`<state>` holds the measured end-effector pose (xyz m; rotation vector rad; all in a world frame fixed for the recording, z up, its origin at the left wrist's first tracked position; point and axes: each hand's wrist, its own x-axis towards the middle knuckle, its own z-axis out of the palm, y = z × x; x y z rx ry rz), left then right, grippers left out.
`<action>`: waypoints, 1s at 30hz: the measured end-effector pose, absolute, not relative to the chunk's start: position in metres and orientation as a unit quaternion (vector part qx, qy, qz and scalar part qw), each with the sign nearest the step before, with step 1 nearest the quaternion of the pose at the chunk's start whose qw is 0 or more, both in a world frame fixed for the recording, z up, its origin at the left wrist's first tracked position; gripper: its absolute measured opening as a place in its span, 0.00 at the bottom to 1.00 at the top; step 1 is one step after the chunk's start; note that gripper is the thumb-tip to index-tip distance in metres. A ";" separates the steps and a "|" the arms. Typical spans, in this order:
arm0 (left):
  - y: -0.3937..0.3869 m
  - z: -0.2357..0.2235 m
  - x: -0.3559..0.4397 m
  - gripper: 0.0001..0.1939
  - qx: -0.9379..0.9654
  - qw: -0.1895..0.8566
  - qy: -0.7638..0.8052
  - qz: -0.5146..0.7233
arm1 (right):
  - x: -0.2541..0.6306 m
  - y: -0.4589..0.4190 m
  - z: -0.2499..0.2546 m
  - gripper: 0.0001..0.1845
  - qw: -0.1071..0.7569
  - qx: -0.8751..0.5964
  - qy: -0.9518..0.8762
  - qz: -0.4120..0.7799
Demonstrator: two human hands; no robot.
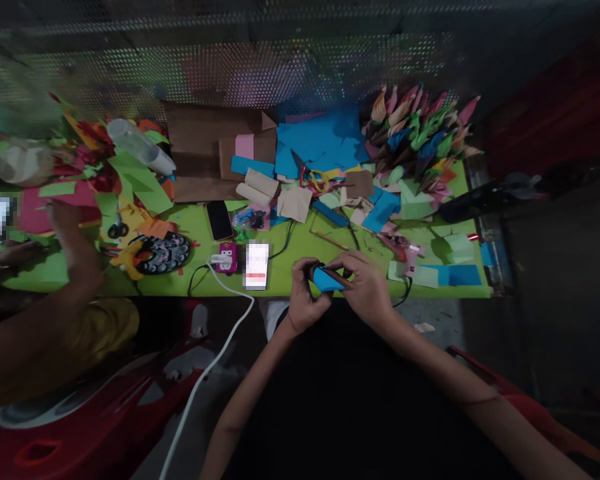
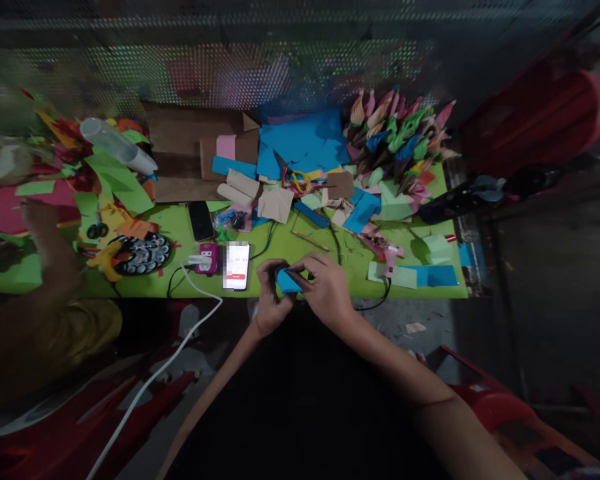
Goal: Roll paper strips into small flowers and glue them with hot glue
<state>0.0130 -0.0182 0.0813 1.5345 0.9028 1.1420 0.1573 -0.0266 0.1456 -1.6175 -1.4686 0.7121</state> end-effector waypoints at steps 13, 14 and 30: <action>-0.015 0.083 0.018 0.26 0.624 0.520 0.368 0.454 | 0.168 -0.023 0.155 0.12 0.376 -0.645 -0.618 0.247; -0.015 0.083 0.018 0.26 0.621 0.522 0.369 0.454 | 0.168 -0.023 0.156 0.11 0.377 -0.642 -0.620 0.247; -0.018 0.082 0.011 0.26 0.662 0.501 0.354 0.431 | 0.172 -0.025 0.164 0.13 0.237 -0.592 -0.768 0.059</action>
